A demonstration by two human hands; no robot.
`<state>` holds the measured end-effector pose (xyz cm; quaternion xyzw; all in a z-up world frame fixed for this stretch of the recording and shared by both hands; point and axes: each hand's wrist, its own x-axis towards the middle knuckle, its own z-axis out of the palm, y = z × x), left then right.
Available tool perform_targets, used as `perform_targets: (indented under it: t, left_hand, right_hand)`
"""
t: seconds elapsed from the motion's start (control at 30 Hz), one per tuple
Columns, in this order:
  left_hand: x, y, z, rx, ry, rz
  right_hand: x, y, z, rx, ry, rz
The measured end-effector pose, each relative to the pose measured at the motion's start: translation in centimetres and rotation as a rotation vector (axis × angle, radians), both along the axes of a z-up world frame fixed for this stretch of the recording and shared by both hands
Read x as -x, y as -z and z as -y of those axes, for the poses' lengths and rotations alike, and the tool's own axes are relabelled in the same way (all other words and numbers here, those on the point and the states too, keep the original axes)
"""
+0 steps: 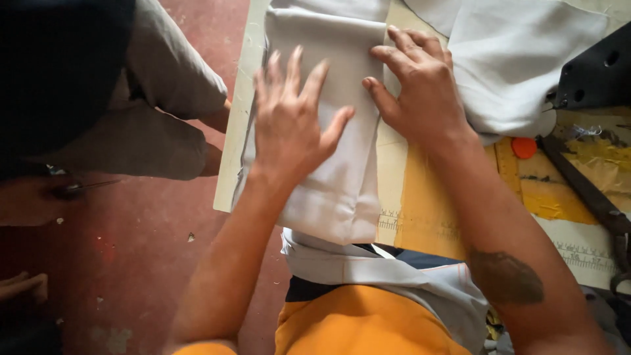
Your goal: A person is smoothing out white fabric on a table, aligning it with pattern markings, and then cutting the fabric using large scissors.
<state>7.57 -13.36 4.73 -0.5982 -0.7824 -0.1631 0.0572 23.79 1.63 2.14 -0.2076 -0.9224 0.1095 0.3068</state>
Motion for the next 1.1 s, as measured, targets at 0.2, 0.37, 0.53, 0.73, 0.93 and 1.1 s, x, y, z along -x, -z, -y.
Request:
perform_targets:
  t: [0.2,0.37,0.53,0.73,0.93,1.1]
  left_hand:
    - [3.1,1.5,-6.4,0.017,0.238,-0.047]
    - [4.1,2.6,-9.2,-0.011,0.233,-0.01]
    - [4.1,2.9,-10.0,-0.098,0.197,-0.002]
    - [3.8,3.9,-9.1,-0.047,0.167,-0.032]
    - [3.2,4.2,-8.5,0.011,0.1,-0.052]
    - [2.6,3.5,-7.5,0.084,0.083,-0.002]
  right_hand:
    - [0.1,-0.2,-0.1,0.01,-0.011,0.001]
    - [0.0,-0.6,-0.1,0.023,-0.009,-0.008]
    - [0.1,-0.9,0.0,0.011,-0.01,-0.009]
    - [0.1,-0.8,0.0,-0.002,-0.005,-0.017]
    - [0.0,-1.1,0.1,0.023,-0.02,-0.024]
    - [-0.1,-0.8,0.0,-0.01,-0.01,-0.015]
